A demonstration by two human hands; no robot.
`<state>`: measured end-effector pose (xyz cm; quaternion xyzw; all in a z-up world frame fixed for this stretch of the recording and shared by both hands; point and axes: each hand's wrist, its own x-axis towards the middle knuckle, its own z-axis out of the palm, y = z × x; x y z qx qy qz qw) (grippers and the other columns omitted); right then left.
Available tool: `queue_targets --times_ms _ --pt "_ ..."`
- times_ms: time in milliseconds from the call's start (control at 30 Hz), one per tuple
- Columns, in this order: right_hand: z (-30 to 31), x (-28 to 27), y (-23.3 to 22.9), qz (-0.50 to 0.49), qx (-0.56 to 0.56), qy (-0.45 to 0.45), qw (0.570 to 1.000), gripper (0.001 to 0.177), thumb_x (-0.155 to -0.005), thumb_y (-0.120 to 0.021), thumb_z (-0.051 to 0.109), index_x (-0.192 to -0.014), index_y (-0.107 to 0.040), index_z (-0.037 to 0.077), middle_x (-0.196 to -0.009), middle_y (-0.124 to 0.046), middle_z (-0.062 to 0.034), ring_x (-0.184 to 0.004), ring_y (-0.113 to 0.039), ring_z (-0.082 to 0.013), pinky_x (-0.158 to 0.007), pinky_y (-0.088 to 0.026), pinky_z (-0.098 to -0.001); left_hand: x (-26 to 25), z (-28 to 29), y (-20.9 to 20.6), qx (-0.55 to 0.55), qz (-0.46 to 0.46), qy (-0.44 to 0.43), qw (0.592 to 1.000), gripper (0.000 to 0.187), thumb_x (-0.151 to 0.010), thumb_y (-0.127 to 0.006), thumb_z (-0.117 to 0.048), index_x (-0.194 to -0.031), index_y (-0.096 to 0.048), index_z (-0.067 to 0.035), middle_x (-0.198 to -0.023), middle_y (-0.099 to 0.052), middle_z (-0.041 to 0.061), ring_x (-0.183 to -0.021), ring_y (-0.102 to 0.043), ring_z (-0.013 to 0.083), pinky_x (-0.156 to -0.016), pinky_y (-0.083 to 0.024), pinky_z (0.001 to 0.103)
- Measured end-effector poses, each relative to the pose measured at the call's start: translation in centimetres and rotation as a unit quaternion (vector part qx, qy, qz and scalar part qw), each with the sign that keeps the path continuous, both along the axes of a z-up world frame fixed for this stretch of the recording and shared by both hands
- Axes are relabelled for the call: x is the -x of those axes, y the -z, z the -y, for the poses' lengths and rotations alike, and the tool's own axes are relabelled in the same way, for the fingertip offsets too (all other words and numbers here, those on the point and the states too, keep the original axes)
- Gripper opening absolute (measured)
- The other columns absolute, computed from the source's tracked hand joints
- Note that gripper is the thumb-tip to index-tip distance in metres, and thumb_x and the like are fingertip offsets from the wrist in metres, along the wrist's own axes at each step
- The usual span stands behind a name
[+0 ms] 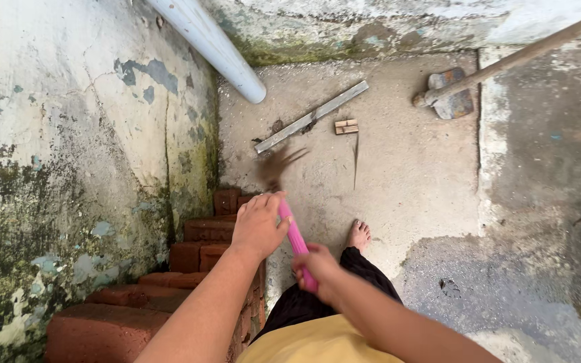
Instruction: The person sweeps a concrete patio using a small broom with a pink handle, pushing debris along a brick wall and toward a drainage pipe.
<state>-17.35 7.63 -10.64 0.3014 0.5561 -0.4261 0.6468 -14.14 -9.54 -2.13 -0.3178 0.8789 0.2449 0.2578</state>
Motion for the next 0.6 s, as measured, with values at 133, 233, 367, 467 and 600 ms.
queue_targets --times_ms 133,233,367,467,600 --pt "-0.4 5.1 9.5 0.024 0.019 -0.03 0.999 0.054 -0.083 -0.064 -0.008 -0.13 -0.049 0.014 -0.077 -0.06 -0.0112 -0.05 -0.052 -0.0159 -0.036 -0.036 -0.0277 0.7 0.4 -0.3 -0.002 0.012 -0.013 1.0 0.062 -0.097 -0.058 -0.04 -0.153 -0.037 -0.023 -0.153 -0.044 0.005 -0.147 -0.033 0.0237 -0.122 -0.022 0.045" --pt "-3.2 10.5 13.4 0.001 -0.014 -0.026 1.0 0.02 -0.088 -0.064 -0.001 -0.106 -0.056 -0.004 -0.07 -0.056 -0.0085 -0.047 -0.044 -0.0127 -0.034 -0.036 -0.0248 0.6 0.6 -0.1 0.001 0.01 -0.032 0.999 0.061 -0.098 -0.057 -0.04 -0.152 -0.037 -0.023 -0.153 -0.044 0.004 -0.146 -0.034 0.0238 -0.121 -0.023 0.045" --pt "-5.0 15.5 12.2 -0.015 -0.085 0.125 0.988 0.006 -0.094 -0.057 0.004 -0.097 -0.056 -0.001 -0.071 -0.058 -0.0066 -0.054 -0.052 -0.0113 -0.041 -0.044 -0.0218 0.9 0.9 0.4 0.013 0.001 -0.041 0.999 0.06 -0.098 -0.057 -0.04 -0.152 -0.038 -0.022 -0.151 -0.046 0.005 -0.145 -0.035 0.0245 -0.12 -0.026 0.045" --pt "-3.4 14.3 8.9 0.006 -0.043 0.169 0.985 0.006 -0.091 -0.058 0.001 -0.092 -0.052 0.002 -0.067 -0.051 -0.0048 -0.052 -0.048 -0.0141 -0.04 -0.039 -0.0263 1.4 0.5 0.9 0.012 0.004 -0.048 0.999 0.06 -0.098 -0.058 -0.04 -0.151 -0.039 -0.022 -0.15 -0.047 0.005 -0.144 -0.036 0.0248 -0.119 -0.028 0.045" --pt "-1.0 7.1 0.0 -0.016 -0.036 0.077 0.996 0.026 -0.089 -0.06 -0.002 -0.109 -0.046 0.006 -0.077 -0.056 -0.0111 -0.056 -0.055 -0.0211 -0.045 -0.048 -0.0357 2.5 0.2 1.2 0.023 -0.031 -0.048 0.998 0.061 -0.094 -0.062 -0.04 -0.149 -0.042 -0.021 -0.149 -0.05 0.004 -0.142 -0.04 0.0234 -0.118 -0.029 0.045"
